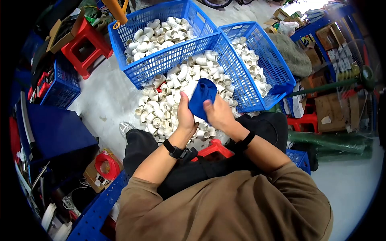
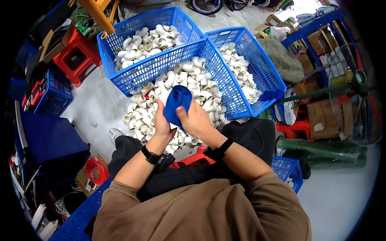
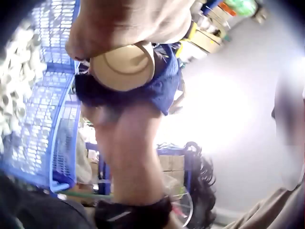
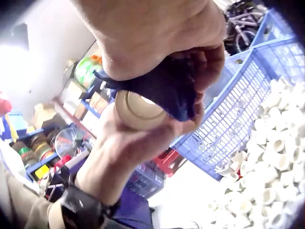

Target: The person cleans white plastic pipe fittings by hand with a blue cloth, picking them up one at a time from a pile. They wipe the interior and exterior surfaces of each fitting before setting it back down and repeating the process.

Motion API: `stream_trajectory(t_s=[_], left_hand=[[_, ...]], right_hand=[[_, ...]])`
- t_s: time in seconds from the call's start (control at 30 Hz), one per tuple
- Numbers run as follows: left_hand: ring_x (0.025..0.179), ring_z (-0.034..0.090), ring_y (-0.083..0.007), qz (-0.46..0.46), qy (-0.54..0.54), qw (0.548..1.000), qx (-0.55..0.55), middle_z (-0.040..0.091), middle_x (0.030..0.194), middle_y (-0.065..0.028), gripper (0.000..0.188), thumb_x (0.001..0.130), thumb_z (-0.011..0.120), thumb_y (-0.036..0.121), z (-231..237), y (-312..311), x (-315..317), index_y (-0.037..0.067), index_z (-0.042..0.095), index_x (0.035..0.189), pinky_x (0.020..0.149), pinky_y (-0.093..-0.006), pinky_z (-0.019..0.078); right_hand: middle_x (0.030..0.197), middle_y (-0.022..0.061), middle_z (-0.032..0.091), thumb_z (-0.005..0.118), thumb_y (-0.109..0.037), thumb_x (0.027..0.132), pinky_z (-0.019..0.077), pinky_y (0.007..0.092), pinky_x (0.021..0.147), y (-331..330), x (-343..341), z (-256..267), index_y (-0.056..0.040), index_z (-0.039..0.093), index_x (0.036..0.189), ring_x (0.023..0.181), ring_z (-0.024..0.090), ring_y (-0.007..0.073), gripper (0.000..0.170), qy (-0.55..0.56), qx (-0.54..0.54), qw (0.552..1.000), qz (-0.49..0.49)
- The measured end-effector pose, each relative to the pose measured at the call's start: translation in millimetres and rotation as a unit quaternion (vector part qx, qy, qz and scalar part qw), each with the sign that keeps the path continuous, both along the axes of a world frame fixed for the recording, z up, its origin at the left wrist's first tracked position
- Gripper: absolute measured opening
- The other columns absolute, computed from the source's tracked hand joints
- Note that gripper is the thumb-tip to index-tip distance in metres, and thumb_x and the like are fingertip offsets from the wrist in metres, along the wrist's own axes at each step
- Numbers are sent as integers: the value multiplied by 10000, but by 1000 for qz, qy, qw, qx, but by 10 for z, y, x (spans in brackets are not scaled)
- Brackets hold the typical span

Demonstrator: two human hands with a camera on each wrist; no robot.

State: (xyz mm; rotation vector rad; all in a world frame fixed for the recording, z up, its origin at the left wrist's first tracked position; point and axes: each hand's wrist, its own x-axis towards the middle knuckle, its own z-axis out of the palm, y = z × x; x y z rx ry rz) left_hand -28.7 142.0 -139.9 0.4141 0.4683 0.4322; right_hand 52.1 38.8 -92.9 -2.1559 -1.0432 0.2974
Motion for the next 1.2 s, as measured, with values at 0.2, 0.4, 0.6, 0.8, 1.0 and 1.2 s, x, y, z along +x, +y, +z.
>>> stream_trajectory(t_s=[0.2,0.4,0.6,0.8,1.0,1.2], left_hand=[[1036,665,-210,-45,14,996,76,682,1129,-122,680,1047,297,573,50,182,-9,-10,595,1230,948,-360,524],[993,654,-202,-85,-101,990,-38,677,1100,-85,648,1054,271,563,166,298,32,31,594,1235,907,-342,520],[997,660,-182,-72,-38,997,-12,674,1105,-65,634,1050,276,577,46,291,30,57,558,1277,872,-337,534],[1057,663,-183,-232,66,967,76,656,1187,-79,677,1042,263,599,37,242,105,52,514,1351,883,-330,549],[987,677,-173,-259,105,960,29,681,1143,-98,591,1062,336,516,-158,139,248,26,560,1304,821,-321,558],[816,715,-194,-263,127,956,43,720,969,-118,248,919,709,140,-283,211,317,-50,645,1064,760,-306,590]], right_hand=[[924,234,661,584,-616,908,520,495,743,53,-73,40,-35,594,1165,850,661,434,635,-6,-24,1000,11],[747,171,650,467,-468,1037,475,412,608,-69,-20,-211,-23,630,1017,660,641,324,475,180,32,983,12],[913,176,686,586,-340,966,521,446,772,-85,22,-130,0,490,1199,832,675,394,423,197,-199,954,-109],[1290,173,530,671,-122,757,495,429,921,-248,196,239,-191,525,1392,1116,585,351,655,-123,2,979,165],[1165,125,578,701,-174,808,530,420,808,-452,455,224,-144,586,1306,974,627,337,512,15,-62,982,178],[902,87,705,743,-213,834,547,322,667,-936,1335,-100,-45,588,1197,764,669,165,429,74,32,989,-127]])
